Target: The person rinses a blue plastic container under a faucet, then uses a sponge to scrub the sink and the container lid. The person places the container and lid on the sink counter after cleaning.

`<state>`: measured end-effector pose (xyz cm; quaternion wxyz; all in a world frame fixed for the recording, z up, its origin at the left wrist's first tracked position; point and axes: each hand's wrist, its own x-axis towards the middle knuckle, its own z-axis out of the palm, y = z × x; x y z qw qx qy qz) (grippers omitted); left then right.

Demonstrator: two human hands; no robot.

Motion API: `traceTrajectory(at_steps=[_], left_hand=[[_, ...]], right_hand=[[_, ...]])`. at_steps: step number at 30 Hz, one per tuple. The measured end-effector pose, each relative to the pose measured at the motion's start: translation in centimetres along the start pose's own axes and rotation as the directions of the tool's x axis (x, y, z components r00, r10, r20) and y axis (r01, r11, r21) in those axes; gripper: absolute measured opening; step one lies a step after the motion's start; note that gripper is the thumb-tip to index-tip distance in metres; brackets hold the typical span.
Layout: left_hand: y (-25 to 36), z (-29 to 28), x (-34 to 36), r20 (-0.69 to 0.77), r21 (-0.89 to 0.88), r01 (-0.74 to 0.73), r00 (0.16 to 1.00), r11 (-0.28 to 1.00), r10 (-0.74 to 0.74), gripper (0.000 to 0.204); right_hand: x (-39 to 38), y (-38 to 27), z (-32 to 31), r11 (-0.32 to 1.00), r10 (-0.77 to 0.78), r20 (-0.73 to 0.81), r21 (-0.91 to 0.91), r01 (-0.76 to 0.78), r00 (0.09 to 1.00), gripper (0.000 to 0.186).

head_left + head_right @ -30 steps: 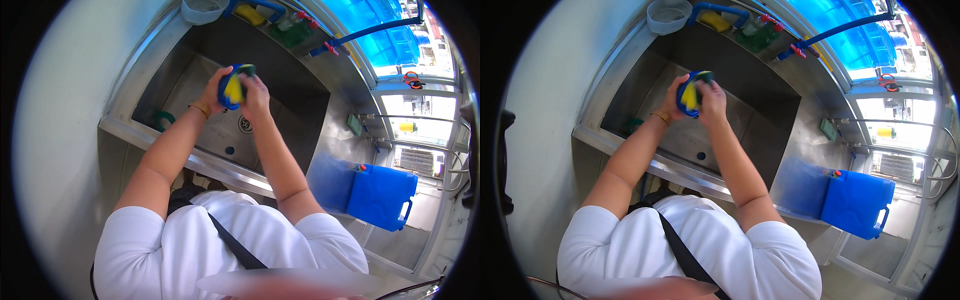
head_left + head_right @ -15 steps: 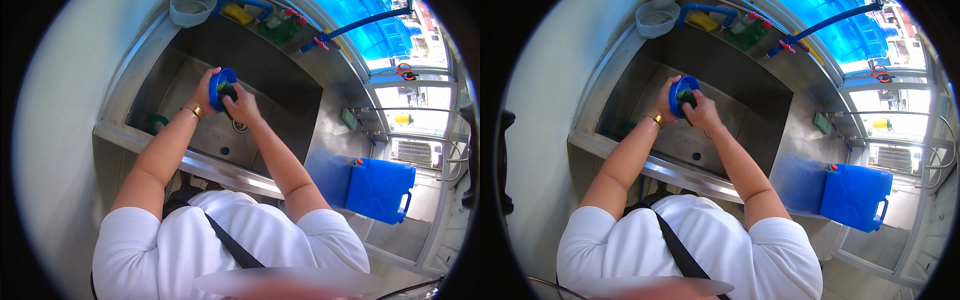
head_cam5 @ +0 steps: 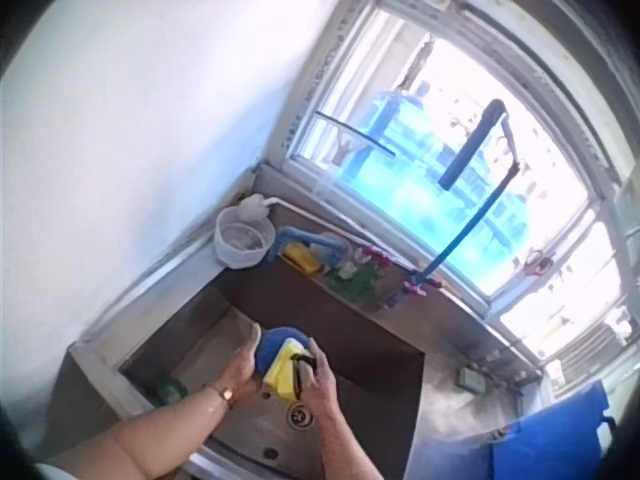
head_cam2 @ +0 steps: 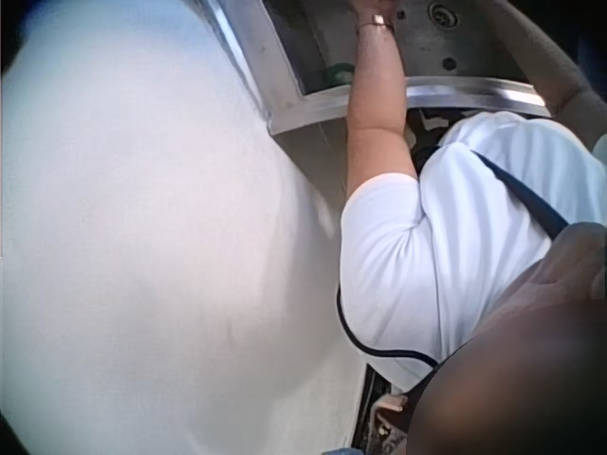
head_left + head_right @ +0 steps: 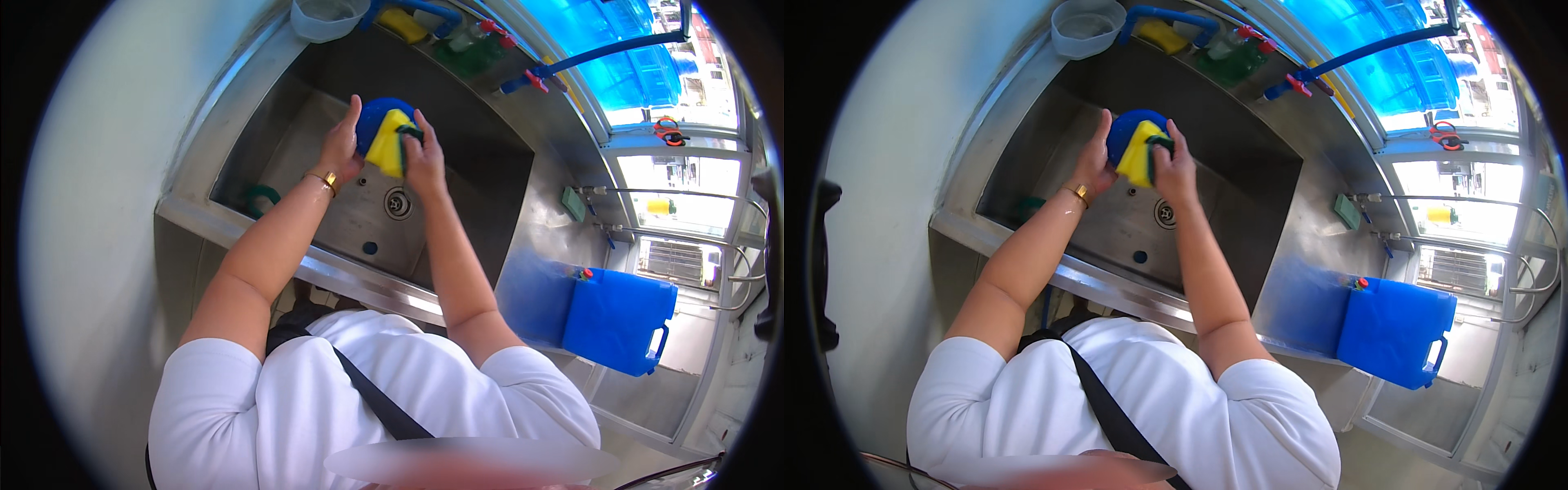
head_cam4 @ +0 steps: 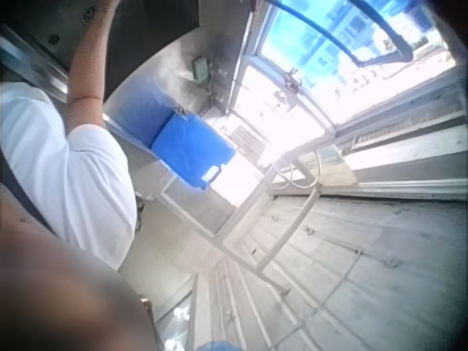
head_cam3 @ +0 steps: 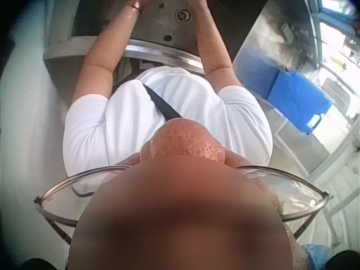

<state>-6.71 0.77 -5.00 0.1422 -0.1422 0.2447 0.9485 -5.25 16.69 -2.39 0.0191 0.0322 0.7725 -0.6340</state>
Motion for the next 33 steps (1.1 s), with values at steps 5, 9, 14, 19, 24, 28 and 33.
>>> traceTrajectory(at_steps=[5, 9, 14, 19, 24, 28, 33], left_hand=[[-0.7, 0.1, 0.5, 0.107, -0.013, 0.299, 0.949, 0.954, -0.296, 0.046], [-1.1, -0.9, 0.7, 0.240, -0.172, 0.218, 0.955, 0.961, -0.174, 0.043], [-0.9, -0.7, -0.2, 0.280, -0.141, 0.267, 0.934, 0.953, -0.221, 0.048], [-0.7, 1.6, -0.6, 0.048, -0.053, 0.216, 0.976, 0.975, -0.214, 0.058], [-0.6, 0.6, 0.1, -0.186, -0.007, 0.008, 0.983, 1.000, -0.009, 0.061], [-1.5, -0.7, 0.0, 0.000, 0.122, 0.134, 0.991, 0.983, -0.136, 0.056], [-1.8, -0.6, 0.0, 0.089, 0.098, 0.269, 0.957, 0.958, -0.277, 0.051]], right_hand=[[3.0, -2.3, -3.4, 0.846, -0.075, 0.009, -0.529, 0.068, 0.997, 0.034], [-0.4, -5.6, 1.5, 0.893, -0.198, 0.142, -0.381, 0.238, 0.970, 0.050], [0.6, -4.7, 3.5, 0.524, -0.600, 0.232, -0.609, 0.595, 0.766, 0.050], [4.0, -0.5, -0.1, 0.840, -0.058, -0.350, -0.524, -0.144, 0.935, 0.044], [-2.6, 2.6, 3.5, 0.906, -0.263, -0.417, -0.416, 0.075, 0.870, 0.038], [-0.7, 0.2, 5.7, 0.742, -0.575, -0.291, -0.580, 0.337, 0.765, 0.036], [6.0, 1.4, 1.9, 0.718, -0.446, -0.341, -0.688, 0.103, 0.827, 0.045]])
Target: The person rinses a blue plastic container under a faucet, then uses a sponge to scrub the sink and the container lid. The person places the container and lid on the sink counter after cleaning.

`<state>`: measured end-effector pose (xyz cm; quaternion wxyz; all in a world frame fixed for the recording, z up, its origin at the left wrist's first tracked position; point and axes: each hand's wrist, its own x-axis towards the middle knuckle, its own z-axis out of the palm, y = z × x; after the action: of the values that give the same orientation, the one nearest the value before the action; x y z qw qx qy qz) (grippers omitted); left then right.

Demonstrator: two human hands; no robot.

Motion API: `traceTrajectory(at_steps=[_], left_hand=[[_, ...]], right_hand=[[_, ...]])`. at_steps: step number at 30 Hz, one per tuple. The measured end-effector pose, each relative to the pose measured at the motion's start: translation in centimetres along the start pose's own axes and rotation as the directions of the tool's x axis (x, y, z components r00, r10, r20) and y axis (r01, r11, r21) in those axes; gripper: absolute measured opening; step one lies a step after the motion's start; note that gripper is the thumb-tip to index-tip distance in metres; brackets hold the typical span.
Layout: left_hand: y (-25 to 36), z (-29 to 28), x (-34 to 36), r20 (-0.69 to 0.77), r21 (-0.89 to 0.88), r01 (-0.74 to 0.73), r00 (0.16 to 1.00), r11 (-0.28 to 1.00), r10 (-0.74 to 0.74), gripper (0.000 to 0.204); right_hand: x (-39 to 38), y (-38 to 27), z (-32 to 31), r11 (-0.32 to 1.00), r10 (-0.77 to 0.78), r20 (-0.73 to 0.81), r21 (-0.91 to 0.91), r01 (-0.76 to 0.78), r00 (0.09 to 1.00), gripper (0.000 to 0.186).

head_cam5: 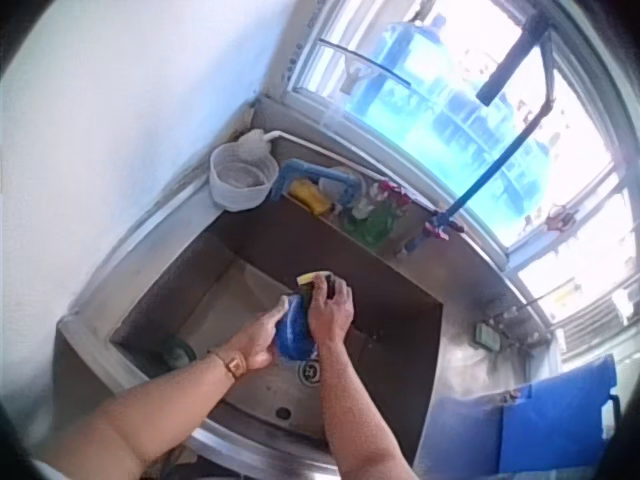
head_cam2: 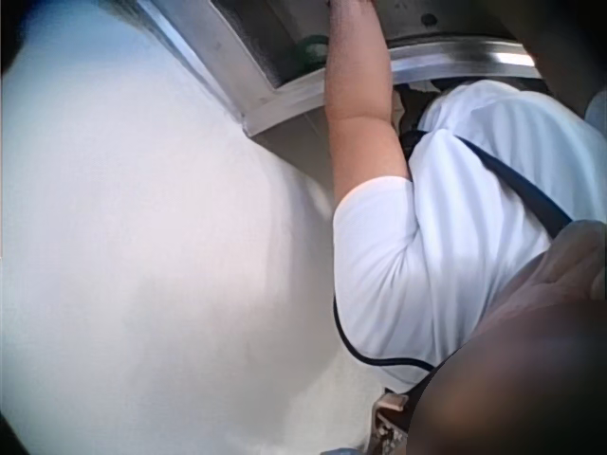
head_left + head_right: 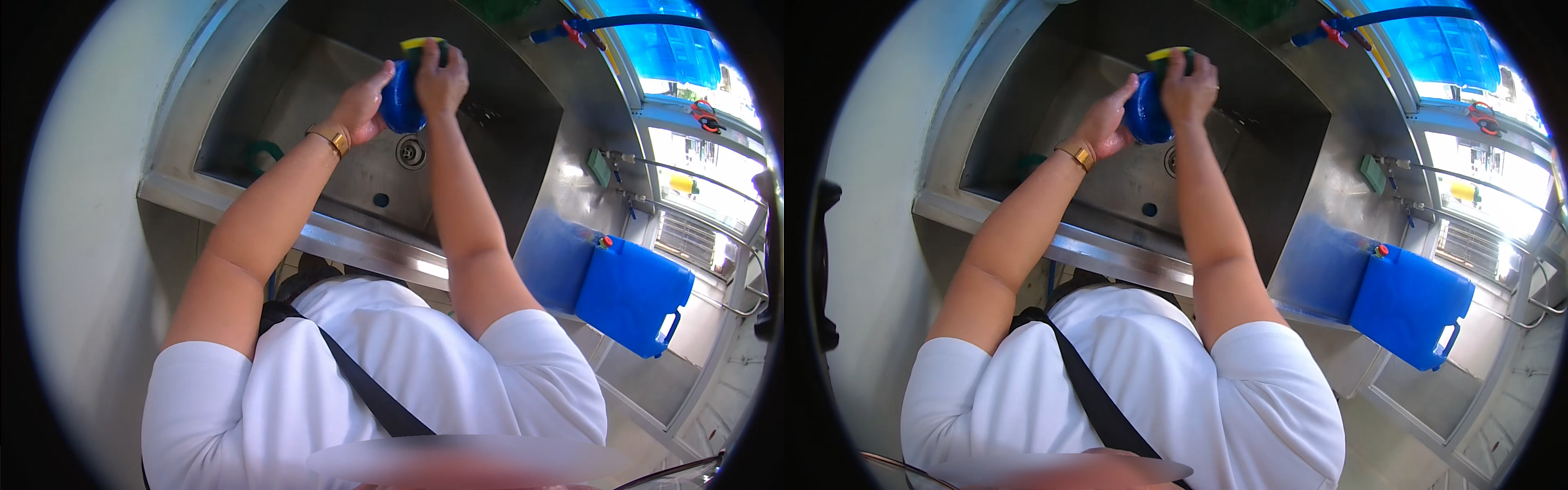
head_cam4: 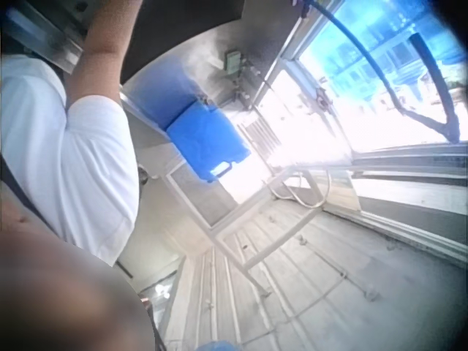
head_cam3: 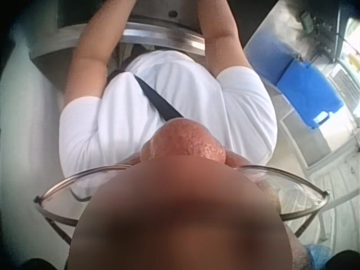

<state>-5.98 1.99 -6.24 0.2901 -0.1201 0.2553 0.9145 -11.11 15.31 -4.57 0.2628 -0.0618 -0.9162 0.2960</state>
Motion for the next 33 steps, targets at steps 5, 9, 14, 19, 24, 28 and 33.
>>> traceTrajectory(at_steps=[5, 9, 14, 19, 24, 28, 33], left_hand=[[-0.3, 0.2, 0.1, 0.011, 0.646, -0.107, 0.991, 0.756, 0.131, 0.053], [-0.4, -0.8, -0.7, 0.032, 0.999, -0.036, 0.987, 0.021, 0.156, 0.039], [-0.2, -1.4, -1.1, -0.061, 0.967, 0.078, 0.995, -0.244, 0.075, 0.033], [0.1, -1.6, -0.8, -0.252, 0.927, 0.193, 0.955, -0.322, -0.154, 0.043], [0.0, -2.3, -0.7, -0.208, 0.920, 0.198, 0.978, -0.338, 0.007, 0.072], [-0.5, -2.0, -0.1, -0.276, 0.952, 0.283, 0.958, -0.117, 0.072, 0.090], [-1.0, -0.7, -0.4, -0.338, 0.668, 0.238, 0.941, 0.705, 0.002, 0.095]], right_hand=[[-3.1, 14.2, 0.1, 0.936, 0.286, 0.457, -0.319, -0.145, 0.842, 0.071], [-9.1, 25.1, 2.0, 0.819, 0.445, 0.805, -0.543, 0.183, 0.392, 0.078], [-14.8, 32.3, 6.6, 0.904, 0.304, 0.831, -0.406, 0.133, 0.466, 0.075], [-16.0, 33.1, 8.3, 0.859, 0.356, 0.722, -0.503, 0.097, 0.593, 0.063], [-12.5, 26.9, 4.9, 0.840, 0.446, 0.734, -0.541, 0.044, 0.513, 0.066], [-8.3, 16.3, -1.4, 0.959, 0.282, 0.798, -0.235, -0.155, 0.533, 0.054], [-5.1, 3.6, -7.5, 0.889, -0.119, 0.789, 0.355, -0.289, 0.603, 0.038]])
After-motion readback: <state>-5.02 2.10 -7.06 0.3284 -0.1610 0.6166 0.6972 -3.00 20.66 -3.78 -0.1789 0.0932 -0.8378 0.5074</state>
